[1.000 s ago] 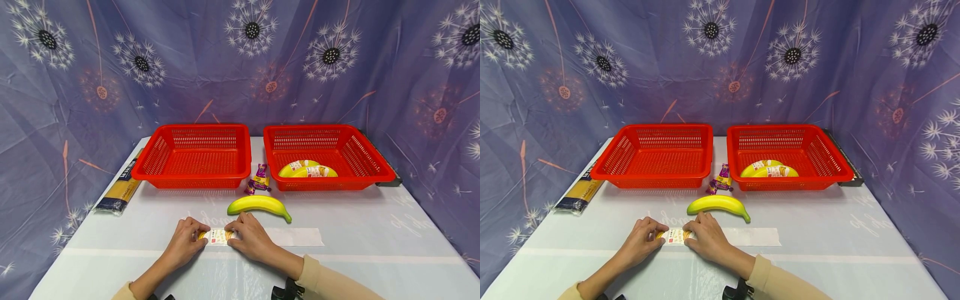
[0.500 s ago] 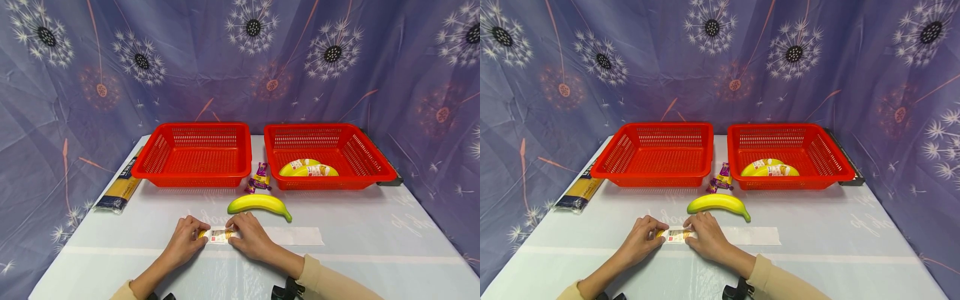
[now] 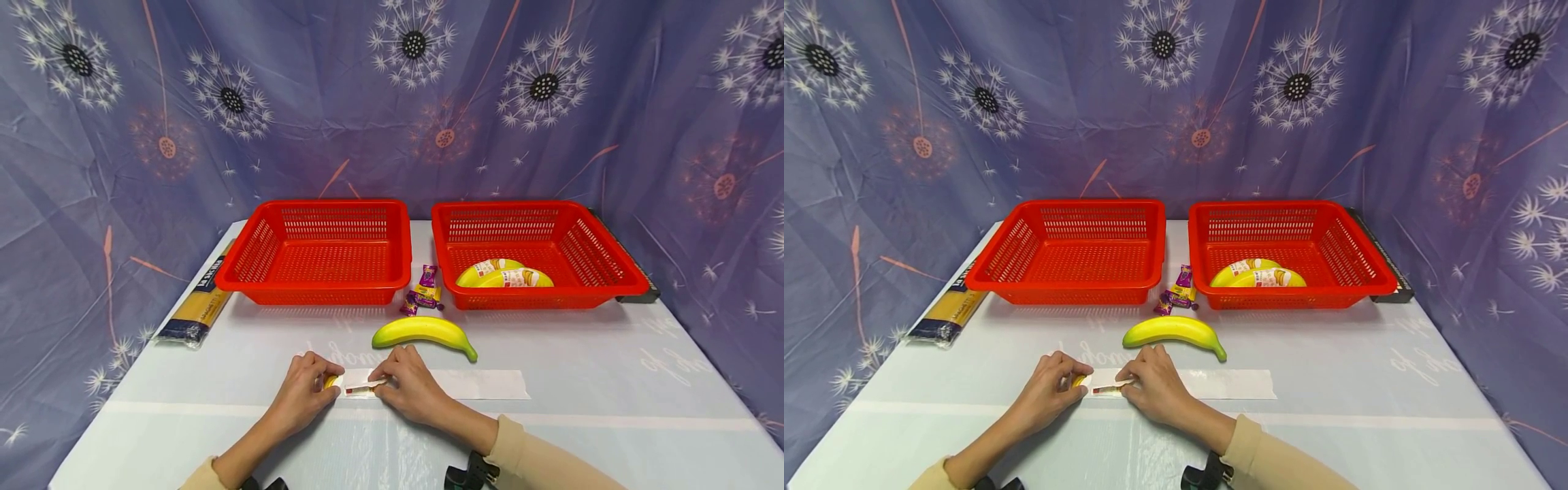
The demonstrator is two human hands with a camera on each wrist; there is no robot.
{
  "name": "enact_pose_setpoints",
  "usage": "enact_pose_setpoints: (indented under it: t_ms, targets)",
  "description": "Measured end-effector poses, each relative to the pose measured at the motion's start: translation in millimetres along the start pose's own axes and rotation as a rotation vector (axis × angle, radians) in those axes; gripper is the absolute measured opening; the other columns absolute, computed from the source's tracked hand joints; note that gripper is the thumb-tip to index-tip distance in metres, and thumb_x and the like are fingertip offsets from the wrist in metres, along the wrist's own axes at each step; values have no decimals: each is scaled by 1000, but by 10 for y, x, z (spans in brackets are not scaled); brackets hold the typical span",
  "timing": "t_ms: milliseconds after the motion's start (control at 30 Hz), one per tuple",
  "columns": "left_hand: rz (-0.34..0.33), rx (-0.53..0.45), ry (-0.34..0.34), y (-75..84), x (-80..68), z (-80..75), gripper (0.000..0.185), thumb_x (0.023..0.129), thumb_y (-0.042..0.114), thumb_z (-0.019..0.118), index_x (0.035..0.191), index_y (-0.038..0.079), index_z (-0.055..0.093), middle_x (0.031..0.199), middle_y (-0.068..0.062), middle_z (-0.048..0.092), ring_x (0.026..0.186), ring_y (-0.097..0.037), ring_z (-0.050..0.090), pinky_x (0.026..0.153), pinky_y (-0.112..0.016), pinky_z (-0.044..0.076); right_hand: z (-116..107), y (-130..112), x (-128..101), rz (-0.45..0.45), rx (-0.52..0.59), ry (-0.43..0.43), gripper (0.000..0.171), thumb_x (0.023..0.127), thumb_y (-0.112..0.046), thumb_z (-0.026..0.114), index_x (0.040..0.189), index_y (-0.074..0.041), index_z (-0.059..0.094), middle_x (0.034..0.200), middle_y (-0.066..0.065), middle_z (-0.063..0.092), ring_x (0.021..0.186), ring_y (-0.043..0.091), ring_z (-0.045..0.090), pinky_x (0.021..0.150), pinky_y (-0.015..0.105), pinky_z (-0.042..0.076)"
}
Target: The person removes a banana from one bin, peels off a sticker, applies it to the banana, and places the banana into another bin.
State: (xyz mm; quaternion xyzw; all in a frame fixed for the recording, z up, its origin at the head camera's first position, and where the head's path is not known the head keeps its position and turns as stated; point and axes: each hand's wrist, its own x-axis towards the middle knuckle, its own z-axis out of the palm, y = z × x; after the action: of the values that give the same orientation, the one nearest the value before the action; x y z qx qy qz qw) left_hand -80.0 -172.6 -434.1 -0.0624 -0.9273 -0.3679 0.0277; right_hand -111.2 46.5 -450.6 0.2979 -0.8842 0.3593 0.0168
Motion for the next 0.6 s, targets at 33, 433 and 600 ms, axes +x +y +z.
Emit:
enact_pose_setpoints:
  t_ms: [33,433,600]
  targets:
    - [1,-1,0,-1,-2,1,23,71,4,77,89,17,71,84,5,51,87,-12,35,70,-21,31,1,0,-1,1,3,1,14,76,-16,73,89,-23,72,83,-8,48,81,5,33,73,19,30]
    - [9,13,14,-11,1,8,23,71,4,77,89,17,71,83,5,51,86,-11,35,70,-22,30,4,13,4,-16,74,13,14,79,-15,72,92,-21,71,73,-15,56,78,1,35,76,20,31]
    - [10,7,10,-9,-7,5,23,71,5,77,89,17,71,85,5,52,87,-11,35,70,-22,30,-1,17,-9,-18,71,16,8,78,-18,74,84,-24,74,74,-15,57,79,2,35,74,19,30]
